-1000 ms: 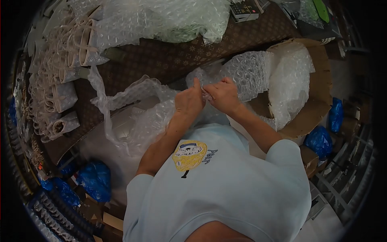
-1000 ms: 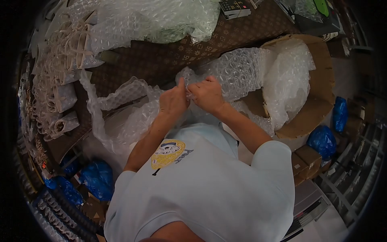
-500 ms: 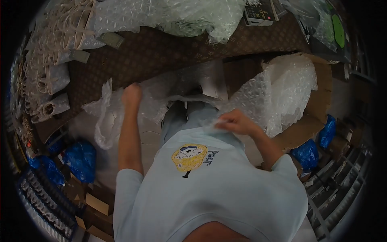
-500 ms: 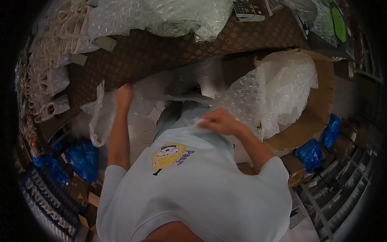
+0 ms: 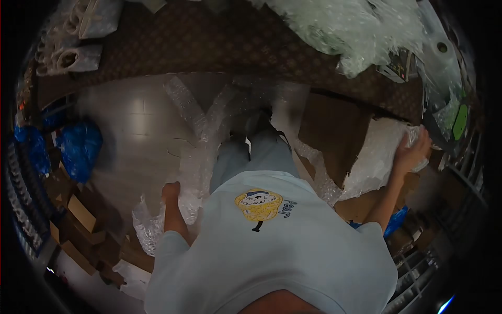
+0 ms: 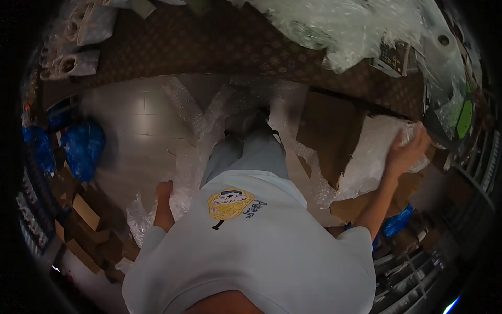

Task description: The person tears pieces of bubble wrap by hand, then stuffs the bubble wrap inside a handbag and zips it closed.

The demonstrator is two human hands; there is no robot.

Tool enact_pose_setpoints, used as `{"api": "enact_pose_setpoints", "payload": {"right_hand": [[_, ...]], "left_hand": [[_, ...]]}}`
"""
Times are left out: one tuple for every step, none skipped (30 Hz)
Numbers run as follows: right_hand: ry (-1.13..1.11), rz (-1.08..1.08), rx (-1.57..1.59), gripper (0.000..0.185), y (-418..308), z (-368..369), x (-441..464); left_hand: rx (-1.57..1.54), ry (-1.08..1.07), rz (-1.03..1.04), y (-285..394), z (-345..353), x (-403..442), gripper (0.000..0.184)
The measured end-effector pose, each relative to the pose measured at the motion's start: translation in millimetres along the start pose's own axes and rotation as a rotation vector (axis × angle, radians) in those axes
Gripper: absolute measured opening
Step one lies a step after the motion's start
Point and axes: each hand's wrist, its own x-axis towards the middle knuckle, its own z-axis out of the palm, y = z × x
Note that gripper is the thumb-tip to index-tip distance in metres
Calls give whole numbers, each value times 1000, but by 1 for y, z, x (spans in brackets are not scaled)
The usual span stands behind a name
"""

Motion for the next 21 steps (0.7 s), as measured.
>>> {"api": "enact_pose_setpoints", "payload": {"right_hand": [[-69, -75, 196, 42, -56, 12, 8], [-195, -97, 317, 40, -103, 29, -1], [-315, -159, 430, 40, -145, 47, -15], [-474, -198, 567, 37, -183, 61, -31], [-621, -266, 646, 36, -218, 72, -50], [-771, -337, 722, 36, -247, 81, -69], [-893, -383, 796, 35, -273, 87, -90], [-1011, -431, 863, 34, -294, 95, -109], [-1012, -468, 867, 34, -313, 104, -129], [-1148, -520, 871, 38, -335, 108, -150], [-1298, -567, 869, 41, -347, 116, -168], [-1319, -594, 866, 41, -359, 129, -180], [-1379, -656, 766, 46, -374, 141, -190], [-1433, -718, 661, 51, -389, 155, -201], [-1443, -742, 658, 51, -405, 176, -211], [-1475, -737, 656, 57, -421, 203, -221], [-1510, -730, 647, 64, -439, 227, -229], [-1429, -811, 611, 66, -454, 252, -239], [-1344, -889, 574, 68, -474, 277, -247], [-1364, -927, 508, 71, -498, 300, -252], [-1385, -963, 442, 73, -521, 324, -258]], "left_hand": [[-25, -26, -36, -7, 7, -7, 40], [-49, -42, -59, -13, 17, -7, 40], [-60, -84, -35, -18, 26, -4, 40], [-72, -125, -12, -24, 35, 0, 42], [-95, -139, -37, -23, 40, 1, 42], [-138, -122, 21, -18, 44, -2, 40], [-176, -102, 79, -20, 51, 2, 39], [-199, -109, 54, -24, 65, 13, 39], [-250, -125, 85, -27, 82, 28, 38], [-297, -149, 120, -35, 96, 45, 38], [-312, -170, 96, -38, 113, 54, 38], [-349, -181, 79, -38, 130, 64, 38], [-384, -188, 63, -39, 139, 72, 38], [-394, -204, 42, -38, 152, 76, 38], [-413, -190, 57, -35, 164, 80, 40], [-432, -174, 74, -28, 172, 85, 43], [-443, -189, 60, -21, 180, 93, 43], [-344, -235, 84, -11, 188, 101, 48], [-246, -280, 114, -1, 198, 116, 55], [-254, -293, 110, 8, 215, 137, 55], [-184, -307, 134, 18, 233, 159, 62]]}}
